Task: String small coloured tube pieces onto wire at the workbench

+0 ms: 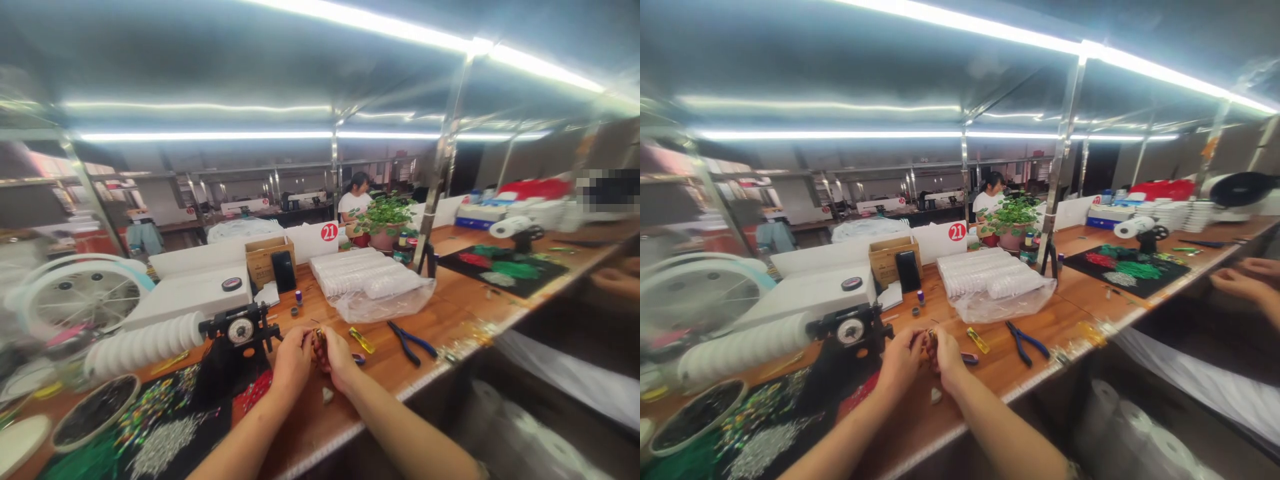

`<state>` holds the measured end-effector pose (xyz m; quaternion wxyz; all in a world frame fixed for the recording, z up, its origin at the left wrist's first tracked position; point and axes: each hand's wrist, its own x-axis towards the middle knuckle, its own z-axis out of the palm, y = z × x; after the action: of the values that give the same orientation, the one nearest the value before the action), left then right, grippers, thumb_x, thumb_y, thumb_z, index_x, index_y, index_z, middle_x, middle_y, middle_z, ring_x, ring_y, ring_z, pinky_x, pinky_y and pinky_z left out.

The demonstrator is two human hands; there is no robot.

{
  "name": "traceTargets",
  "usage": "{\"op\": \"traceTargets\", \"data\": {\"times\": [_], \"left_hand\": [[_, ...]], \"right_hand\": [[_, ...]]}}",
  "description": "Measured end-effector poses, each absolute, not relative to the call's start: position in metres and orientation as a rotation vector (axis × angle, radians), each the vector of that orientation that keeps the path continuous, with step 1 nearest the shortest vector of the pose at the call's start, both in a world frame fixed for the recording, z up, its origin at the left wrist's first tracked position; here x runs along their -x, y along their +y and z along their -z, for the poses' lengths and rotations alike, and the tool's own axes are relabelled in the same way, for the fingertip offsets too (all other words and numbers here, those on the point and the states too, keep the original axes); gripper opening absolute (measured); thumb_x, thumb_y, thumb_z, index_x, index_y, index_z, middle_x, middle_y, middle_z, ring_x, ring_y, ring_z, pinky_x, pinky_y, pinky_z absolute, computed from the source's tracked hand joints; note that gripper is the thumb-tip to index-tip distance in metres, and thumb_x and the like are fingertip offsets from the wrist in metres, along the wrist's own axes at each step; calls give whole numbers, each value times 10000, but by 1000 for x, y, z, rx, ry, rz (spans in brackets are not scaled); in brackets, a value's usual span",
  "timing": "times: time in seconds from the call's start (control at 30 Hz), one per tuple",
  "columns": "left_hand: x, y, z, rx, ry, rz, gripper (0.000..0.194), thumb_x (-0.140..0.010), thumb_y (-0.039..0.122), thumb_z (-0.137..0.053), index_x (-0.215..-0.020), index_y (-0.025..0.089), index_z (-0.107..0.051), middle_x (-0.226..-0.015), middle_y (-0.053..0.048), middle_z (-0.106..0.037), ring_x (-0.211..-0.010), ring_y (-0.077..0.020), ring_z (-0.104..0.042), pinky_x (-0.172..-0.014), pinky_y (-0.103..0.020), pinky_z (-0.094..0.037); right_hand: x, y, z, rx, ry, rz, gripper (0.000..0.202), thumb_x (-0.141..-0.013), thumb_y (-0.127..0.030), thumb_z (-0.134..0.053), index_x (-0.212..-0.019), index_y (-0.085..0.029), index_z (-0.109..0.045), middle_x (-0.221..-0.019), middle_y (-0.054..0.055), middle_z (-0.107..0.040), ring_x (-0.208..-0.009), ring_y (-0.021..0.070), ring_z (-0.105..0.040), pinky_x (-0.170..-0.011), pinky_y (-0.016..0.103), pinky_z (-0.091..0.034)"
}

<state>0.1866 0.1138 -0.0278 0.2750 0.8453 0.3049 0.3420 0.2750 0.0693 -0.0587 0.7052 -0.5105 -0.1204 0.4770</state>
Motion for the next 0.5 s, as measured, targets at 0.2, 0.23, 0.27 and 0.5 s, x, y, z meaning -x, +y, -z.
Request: {"op": "traceTargets", "data": {"times": [0.2,0.23,0.27,0.5], "left_hand": [[-187,118,33,-2286,821,-903,237,-859,235,-421,-779,166,-633,-776,-53,-648,-759,-189,-584,-723,-314,-423],[-187,118,33,-2287,819,-900,238,-861,237,-419,-788,166,-634,-781,-53,-649,-764,-190,-585,-727,-315,-423],[-187,119,33,-2288,816,-898,236,-861,236,-421,-796,166,-637,-790,-54,-652,-772,-191,-587,-733,-317,-423],[-186,117,31,-2287,808,-916,226,-854,235,-433,-782,168,-636,-771,-51,-645,-749,-190,-580,-710,-314,-424]], "right_hand": [[-274,68,54,1155,-242,-1054,336,-761,-438,-419,-607,-150,-501,-454,-39,-467,-313,36,-344,-334,161,-176],[-274,68,54,1156,-240,-1054,336,-762,-436,-422,-606,-150,-502,-452,-40,-465,-313,35,-340,-334,162,-175],[-274,67,53,1158,-237,-1055,336,-763,-436,-424,-604,-150,-502,-448,-41,-461,-313,34,-336,-335,163,-172],[-274,68,54,1175,-232,-1051,339,-767,-441,-423,-612,-153,-513,-453,-40,-478,-323,38,-356,-336,159,-180]]}}
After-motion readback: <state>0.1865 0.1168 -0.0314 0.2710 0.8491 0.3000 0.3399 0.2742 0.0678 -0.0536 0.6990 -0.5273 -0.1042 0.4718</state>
